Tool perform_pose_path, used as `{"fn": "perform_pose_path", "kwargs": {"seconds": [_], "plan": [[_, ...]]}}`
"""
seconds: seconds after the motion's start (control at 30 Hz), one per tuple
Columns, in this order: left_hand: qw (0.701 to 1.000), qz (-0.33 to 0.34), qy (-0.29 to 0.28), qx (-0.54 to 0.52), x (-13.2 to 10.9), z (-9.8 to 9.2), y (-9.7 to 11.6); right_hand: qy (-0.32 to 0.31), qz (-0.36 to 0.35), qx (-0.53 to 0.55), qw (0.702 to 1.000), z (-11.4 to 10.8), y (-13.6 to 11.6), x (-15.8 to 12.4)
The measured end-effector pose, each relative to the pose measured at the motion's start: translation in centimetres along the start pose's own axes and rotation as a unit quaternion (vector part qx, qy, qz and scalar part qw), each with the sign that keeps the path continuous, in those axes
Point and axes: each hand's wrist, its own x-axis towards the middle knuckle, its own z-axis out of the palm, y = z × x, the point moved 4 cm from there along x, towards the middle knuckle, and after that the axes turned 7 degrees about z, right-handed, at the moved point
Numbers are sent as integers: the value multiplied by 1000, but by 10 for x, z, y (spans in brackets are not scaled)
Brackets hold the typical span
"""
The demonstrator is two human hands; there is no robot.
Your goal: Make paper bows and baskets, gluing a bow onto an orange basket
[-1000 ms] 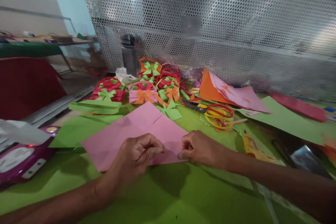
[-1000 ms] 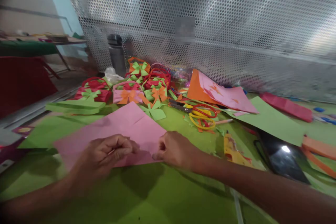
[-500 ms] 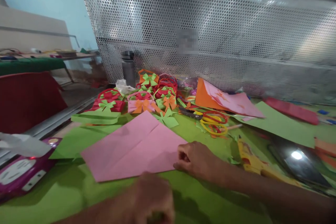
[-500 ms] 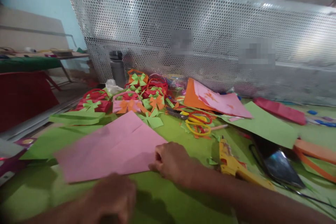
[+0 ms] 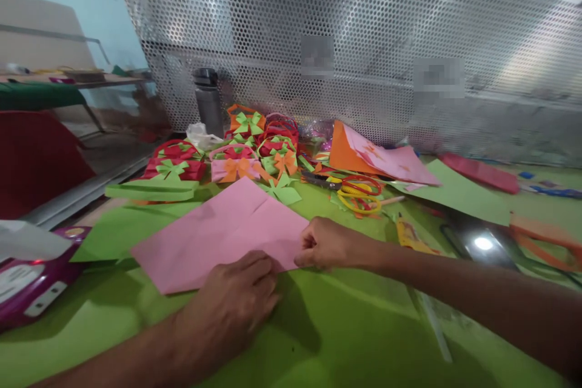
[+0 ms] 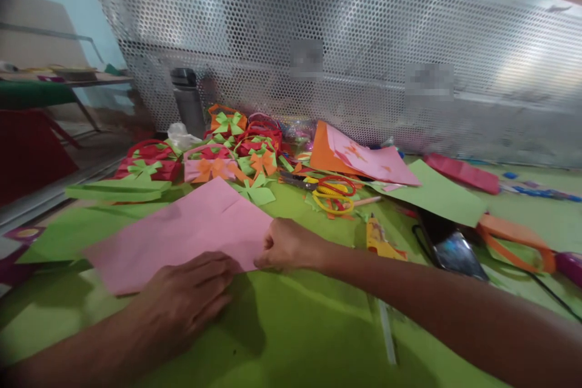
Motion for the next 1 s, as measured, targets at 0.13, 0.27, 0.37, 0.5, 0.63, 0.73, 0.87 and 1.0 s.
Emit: {"fn": "perform_pose_path", "kwargs": {"seconds": [0.13,0.27,0.37,0.5,0.63,0.73,0.87,1.0], "plan": [[995,49,0,85,-2,3,7,-43,31,-23,998,5,-14,5],[994,52,28,93,-3,2,6,-68,51,-38,996,5,-24,10],[992,72,54,88,-4,1,5,-83,65,-39,994,1,-24,10],[992,80,53,83,-8,3,2,-86,65,-22,994,-4,-18,6],[991,72,74,84,-12,9,-2,-73,76,-20,994,-11,-1,1],[988,75,89,100,-11,8,-2,-55,90,-26,994,-19,14,-5],[986,94,83,113,-4,0,1,-34,116,-49,991,-29,33,-14],[987,88,79,113,-5,-1,1,-19,136,-70,988,-39,50,-22]]}}
